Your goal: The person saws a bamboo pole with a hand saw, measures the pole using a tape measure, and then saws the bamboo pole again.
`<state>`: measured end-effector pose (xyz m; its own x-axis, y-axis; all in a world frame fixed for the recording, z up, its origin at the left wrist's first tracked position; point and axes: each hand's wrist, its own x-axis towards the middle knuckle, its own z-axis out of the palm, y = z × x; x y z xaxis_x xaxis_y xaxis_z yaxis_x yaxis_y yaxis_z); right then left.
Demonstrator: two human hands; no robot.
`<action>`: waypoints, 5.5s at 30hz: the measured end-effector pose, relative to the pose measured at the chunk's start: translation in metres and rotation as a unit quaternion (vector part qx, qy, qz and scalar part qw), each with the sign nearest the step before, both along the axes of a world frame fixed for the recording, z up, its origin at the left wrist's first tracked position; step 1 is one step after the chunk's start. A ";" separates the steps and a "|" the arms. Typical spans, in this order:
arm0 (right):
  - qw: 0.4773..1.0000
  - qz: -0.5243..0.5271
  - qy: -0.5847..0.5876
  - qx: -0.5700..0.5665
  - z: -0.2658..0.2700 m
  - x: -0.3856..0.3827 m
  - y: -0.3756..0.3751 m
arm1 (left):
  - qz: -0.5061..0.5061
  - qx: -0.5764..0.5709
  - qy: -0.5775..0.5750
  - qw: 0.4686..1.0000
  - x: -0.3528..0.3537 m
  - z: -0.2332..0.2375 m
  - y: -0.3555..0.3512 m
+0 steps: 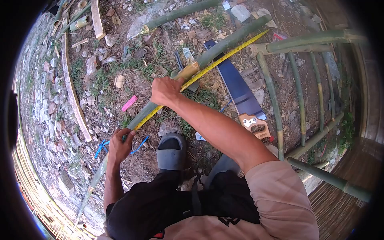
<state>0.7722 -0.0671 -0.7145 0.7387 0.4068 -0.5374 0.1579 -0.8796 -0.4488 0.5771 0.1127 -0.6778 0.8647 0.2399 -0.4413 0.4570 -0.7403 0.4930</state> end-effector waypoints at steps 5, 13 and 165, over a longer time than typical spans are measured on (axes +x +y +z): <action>1.000 0.009 0.003 -0.020 -0.002 0.002 0.000 | -0.001 -0.078 0.020 0.997 0.001 -0.015 -0.031; 0.999 -0.012 0.031 -0.006 -0.002 0.001 -0.003 | -0.017 -0.169 0.158 0.973 -0.020 -0.038 -0.058; 0.847 -0.211 -0.207 0.441 0.006 -0.161 -0.342 | -0.184 0.126 0.007 0.975 0.236 -0.087 -0.182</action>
